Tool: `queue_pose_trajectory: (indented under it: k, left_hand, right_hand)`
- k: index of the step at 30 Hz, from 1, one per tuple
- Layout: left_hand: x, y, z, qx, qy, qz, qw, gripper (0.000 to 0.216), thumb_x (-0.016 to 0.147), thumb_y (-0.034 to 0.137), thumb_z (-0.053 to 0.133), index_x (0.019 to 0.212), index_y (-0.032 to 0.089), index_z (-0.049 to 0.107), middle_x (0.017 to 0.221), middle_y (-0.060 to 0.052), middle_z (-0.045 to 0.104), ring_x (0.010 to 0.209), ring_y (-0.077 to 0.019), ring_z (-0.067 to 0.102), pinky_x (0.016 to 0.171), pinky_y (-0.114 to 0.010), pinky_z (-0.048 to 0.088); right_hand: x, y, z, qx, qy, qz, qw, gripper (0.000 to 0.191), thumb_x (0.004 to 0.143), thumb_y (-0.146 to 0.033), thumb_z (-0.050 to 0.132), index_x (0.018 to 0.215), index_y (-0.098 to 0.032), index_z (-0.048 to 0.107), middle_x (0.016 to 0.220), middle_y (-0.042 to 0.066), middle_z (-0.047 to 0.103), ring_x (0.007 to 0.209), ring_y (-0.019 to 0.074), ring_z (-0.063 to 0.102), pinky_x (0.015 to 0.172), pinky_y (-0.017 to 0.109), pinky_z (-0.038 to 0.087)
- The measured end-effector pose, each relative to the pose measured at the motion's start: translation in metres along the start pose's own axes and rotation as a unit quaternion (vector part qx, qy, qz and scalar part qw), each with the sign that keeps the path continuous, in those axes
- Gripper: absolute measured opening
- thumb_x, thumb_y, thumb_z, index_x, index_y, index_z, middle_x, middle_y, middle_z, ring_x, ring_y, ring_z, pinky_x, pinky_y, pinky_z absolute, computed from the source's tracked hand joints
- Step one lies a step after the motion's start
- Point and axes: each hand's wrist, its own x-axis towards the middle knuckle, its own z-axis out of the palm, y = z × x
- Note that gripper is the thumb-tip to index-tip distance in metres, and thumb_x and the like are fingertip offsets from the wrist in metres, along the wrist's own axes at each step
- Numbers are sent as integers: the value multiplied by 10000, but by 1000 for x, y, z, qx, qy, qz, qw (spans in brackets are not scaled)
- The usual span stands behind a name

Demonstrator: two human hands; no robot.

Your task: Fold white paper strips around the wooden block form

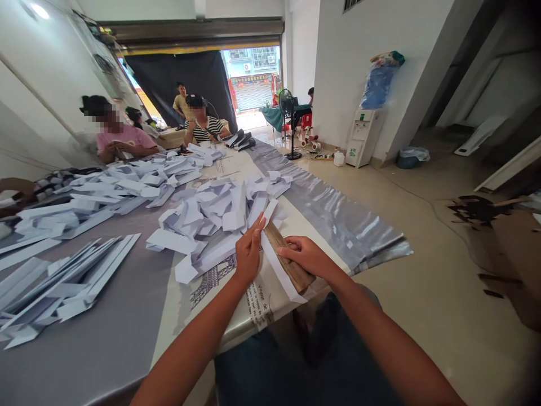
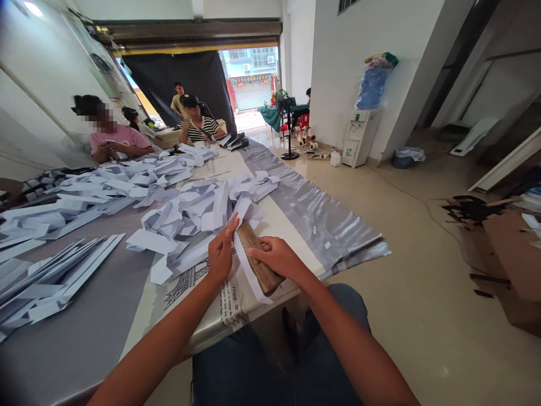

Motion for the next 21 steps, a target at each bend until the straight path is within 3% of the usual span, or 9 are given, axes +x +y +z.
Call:
queue_pose_trajectory:
  k: [2,4,7,10,13,17,21]
  left_hand:
    - [2,-3,1,-34,41,-62,997,359,878,433,484,1070,209,687,1259,-56,600,1220,-217,503,1066,-382,328]
    - [5,-9,2,-85,58,-118,988,351,820,432,579,1070,207,679,1176,-73,649,1124,-213,572,999,-372,395]
    - [11,-20,0,-168,15,-184,968,501,753,403,667,1226,267,571,1153,-59,655,1004,-173,622,903,-329,454]
    - [17,-25,-7,-185,-42,-225,956,493,700,419,705,1145,219,635,1115,-73,668,962,-184,627,869,-327,467]
    - [21,-19,-15,-153,-105,-211,960,420,654,404,740,1011,186,702,1025,-71,696,934,-207,632,873,-342,459]
    - [22,-4,-18,-108,-211,-150,960,320,758,389,658,1010,198,706,1105,-84,673,1067,-230,587,949,-338,402]
    - [19,3,-16,-101,-244,-121,957,259,798,391,615,931,189,705,1121,-99,658,1103,-239,561,957,-343,387]
  right_hand:
    - [1,2,1,9,-15,5,1000,372,775,-476,591,947,-151,649,782,11,667,720,169,609,594,230,417]
    - [1,4,0,-5,-18,8,1000,384,773,-478,595,977,-158,650,843,21,681,769,184,621,623,239,432]
    - [0,4,-5,-62,-5,-3,998,368,761,-478,614,935,-157,663,873,28,683,785,190,617,663,251,435]
    - [-2,4,-15,-78,-35,-9,996,374,769,-506,601,890,-156,660,803,14,663,715,171,595,628,245,419]
    - [-5,6,-27,-62,-89,-4,994,389,759,-526,607,843,-148,644,714,-6,611,629,139,541,569,230,389]
    - [-6,9,-40,-42,-136,21,990,373,742,-513,630,788,-142,628,628,-32,541,559,106,473,534,216,353]
    - [-6,14,-46,9,-162,42,986,355,728,-474,658,847,-140,648,627,-34,554,562,105,492,518,203,343]
